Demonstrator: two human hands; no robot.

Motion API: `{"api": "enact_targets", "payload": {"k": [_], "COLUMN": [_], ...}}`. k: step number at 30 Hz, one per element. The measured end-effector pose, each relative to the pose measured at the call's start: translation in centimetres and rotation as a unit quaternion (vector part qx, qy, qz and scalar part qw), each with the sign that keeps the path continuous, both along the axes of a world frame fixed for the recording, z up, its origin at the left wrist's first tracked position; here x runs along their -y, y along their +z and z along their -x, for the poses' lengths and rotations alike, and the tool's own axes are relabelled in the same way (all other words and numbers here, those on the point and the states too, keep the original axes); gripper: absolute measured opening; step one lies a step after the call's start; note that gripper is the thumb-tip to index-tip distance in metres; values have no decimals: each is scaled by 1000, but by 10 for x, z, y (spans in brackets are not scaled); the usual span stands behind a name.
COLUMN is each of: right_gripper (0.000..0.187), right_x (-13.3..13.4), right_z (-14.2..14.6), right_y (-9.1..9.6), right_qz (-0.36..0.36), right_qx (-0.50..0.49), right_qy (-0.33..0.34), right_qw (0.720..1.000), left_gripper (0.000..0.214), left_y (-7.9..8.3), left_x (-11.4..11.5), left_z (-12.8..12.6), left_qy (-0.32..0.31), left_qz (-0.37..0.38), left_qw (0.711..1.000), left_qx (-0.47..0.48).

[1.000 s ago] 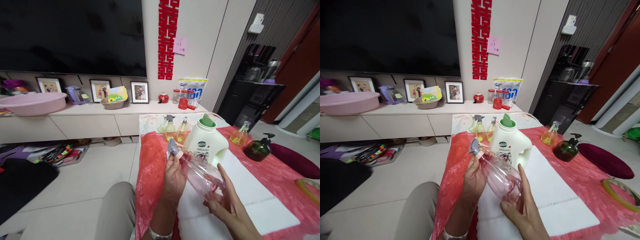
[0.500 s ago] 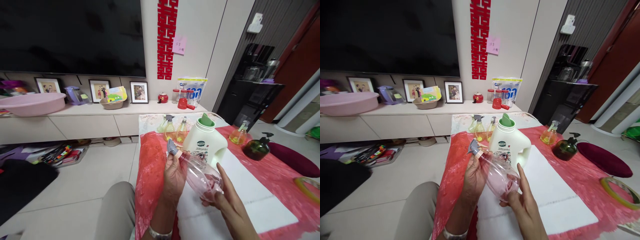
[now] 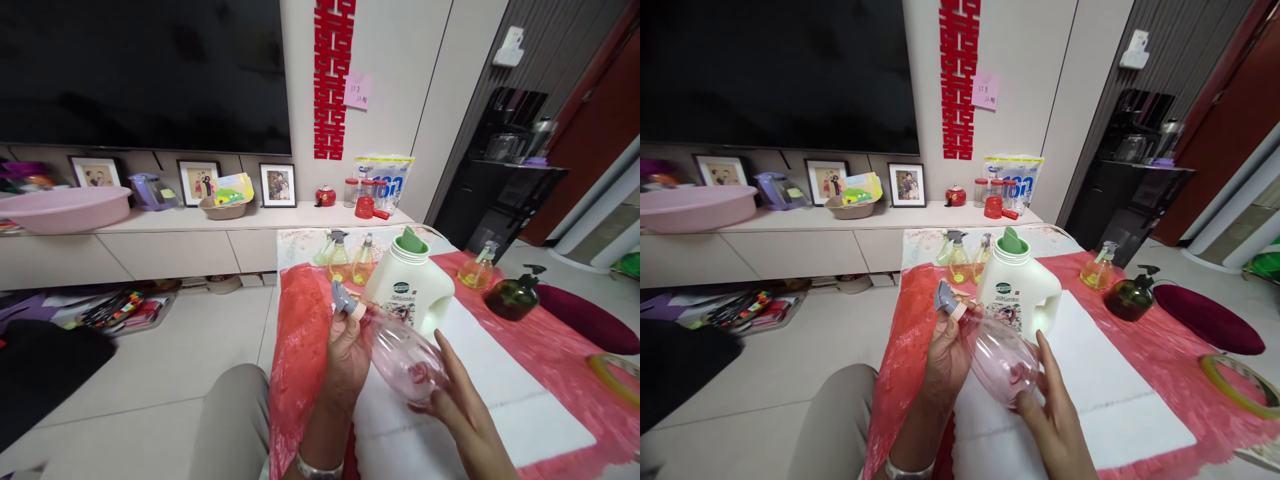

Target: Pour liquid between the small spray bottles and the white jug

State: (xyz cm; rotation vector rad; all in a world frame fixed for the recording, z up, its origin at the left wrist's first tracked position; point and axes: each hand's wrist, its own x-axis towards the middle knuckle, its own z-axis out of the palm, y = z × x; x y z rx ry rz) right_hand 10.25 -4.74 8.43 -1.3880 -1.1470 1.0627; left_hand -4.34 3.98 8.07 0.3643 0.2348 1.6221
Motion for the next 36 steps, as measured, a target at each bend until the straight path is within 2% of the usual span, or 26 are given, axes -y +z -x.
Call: {"api": "enact_targets", "payload": {"k": [1, 3, 5, 6, 7, 9, 12, 13, 15, 18, 20, 22, 23, 25, 27, 29, 33, 36], "right_gripper": [86, 84, 83, 83, 83, 80, 78, 80, 89, 103, 97, 85, 83, 88, 93, 90, 79, 79], "right_x": [-1, -2, -4, -4, -3, -1, 2, 2, 1, -2, -3, -4, -4, -3, -2, 1, 5, 5], "right_z": [-2, -10, -21, -26, -31, -36, -32, -29, -20, -12, -11, -14, -16, -17, -15, -10, -10, -23], "right_y": [-3, -12, -21, -25, -27, -28, -20, -16, -13, -17, -21, -24, -25, -22, -18, -15, -18, -27], "right_qz": [-65, -186, -255, -263, -255, -196, -81, -49, 5, 58, 38, -42, -96, -190, -243, -254, -204, -154], "right_qx": [99, 273, 361, 371, 365, 297, 92, 18, -98, -177, -133, -1, 85, 244, 336, 355, 277, 217], "right_qy": [-10, 7, 33, 46, 63, 95, 133, 141, 162, 169, 134, 90, 73, 65, 68, 66, 54, 124], "right_qw": [993, 944, 897, 889, 893, 930, 984, 989, 982, 968, 981, 995, 989, 949, 907, 897, 937, 956], "left_gripper": [40, 40, 40, 39, 38, 36, 34, 34, 36, 38, 37, 36, 36, 36, 36, 37, 40, 42], "left_y": [0, 0, 1, 1, 2, 2, 1, 0, -1, -2, -2, -1, -1, 1, 2, 2, -1, -3], "left_x": [0, 1, 3, 3, 4, 5, 6, 7, 7, 7, 6, 5, 4, 4, 5, 6, 8, 11], "left_z": [-1, -1, -1, 0, 0, 1, 1, 1, 0, 0, 0, 0, -1, -2, -3, -4, -4, -2], "left_qy": [-1, -5, -13, -15, -17, -21, -30, -36, -41, -29, -15, -4, 0, 9, 9, -6, -42, -61], "left_qz": [-3, -13, -24, -29, -34, -45, -59, -62, -62, -43, -26, -15, -11, -8, -12, -20, -40, -54], "left_qw": [1000, 1000, 999, 999, 999, 998, 996, 996, 996, 998, 999, 999, 999, 999, 998, 998, 996, 994], "left_qx": [-2, -10, -24, -31, -39, -50, -54, -53, -51, -43, -36, -32, -33, -41, -54, -62, -63, -78]}}
